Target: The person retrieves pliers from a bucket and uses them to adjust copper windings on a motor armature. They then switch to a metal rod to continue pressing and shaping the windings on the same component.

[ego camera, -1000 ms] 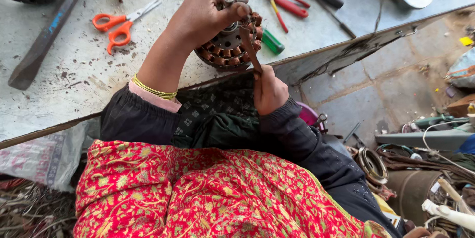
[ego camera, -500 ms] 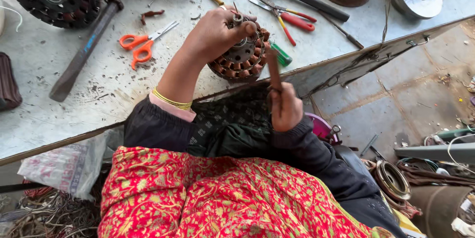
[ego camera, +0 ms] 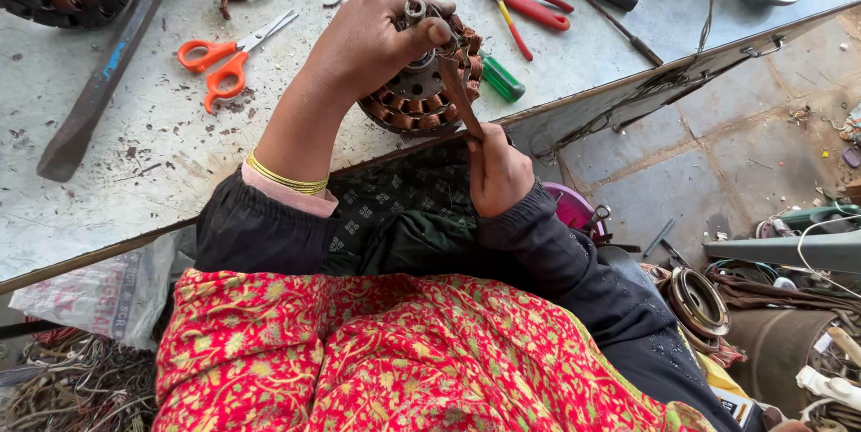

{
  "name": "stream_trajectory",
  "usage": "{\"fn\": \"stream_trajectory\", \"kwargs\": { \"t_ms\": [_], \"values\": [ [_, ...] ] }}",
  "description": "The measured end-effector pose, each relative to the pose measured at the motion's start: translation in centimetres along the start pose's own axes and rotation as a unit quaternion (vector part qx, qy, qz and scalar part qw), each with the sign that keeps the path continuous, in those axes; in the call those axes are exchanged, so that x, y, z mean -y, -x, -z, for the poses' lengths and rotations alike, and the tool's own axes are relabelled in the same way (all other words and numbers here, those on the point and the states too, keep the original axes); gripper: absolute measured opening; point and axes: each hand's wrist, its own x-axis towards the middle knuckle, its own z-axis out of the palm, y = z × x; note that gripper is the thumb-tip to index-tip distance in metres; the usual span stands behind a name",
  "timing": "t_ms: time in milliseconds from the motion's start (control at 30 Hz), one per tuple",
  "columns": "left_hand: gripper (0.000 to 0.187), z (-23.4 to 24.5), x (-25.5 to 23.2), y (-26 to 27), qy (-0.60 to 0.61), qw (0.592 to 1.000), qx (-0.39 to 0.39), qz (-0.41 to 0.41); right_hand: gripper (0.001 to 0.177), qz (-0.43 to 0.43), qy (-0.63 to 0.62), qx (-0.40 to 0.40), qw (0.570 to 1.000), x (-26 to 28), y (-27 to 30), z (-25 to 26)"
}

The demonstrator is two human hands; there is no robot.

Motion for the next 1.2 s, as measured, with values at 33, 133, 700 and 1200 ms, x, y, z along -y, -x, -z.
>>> {"fn": "stream_trajectory", "kwargs": {
  "t_ms": [33,133,700,1200],
  "values": [
    [0.099,0.1,0.0,-0.2,-0.008,1.000,-0.001,-0.012,0.018,0.001,0.001,0.005,1.000,-0.4,0.1,-0.1],
    [0.102,0.0,-0.1,0.2,-0.010,0.999,0.018,0.036,0.018,0.031,0.019,-0.002,0.999,-1.4,1.4,-0.6],
    [0.099,0.1,0.2,0.2,-0.005,1.000,0.001,0.017,0.019,0.005,0.021,0.000,1.000,-0.9,0.6,-0.8],
    [0.102,-0.1,0.0,0.4,-0.031,0.999,0.007,0.014,0.017,0.000,0.002,-0.003,1.000,-1.6,1.7,-1.3]
  ]
}}
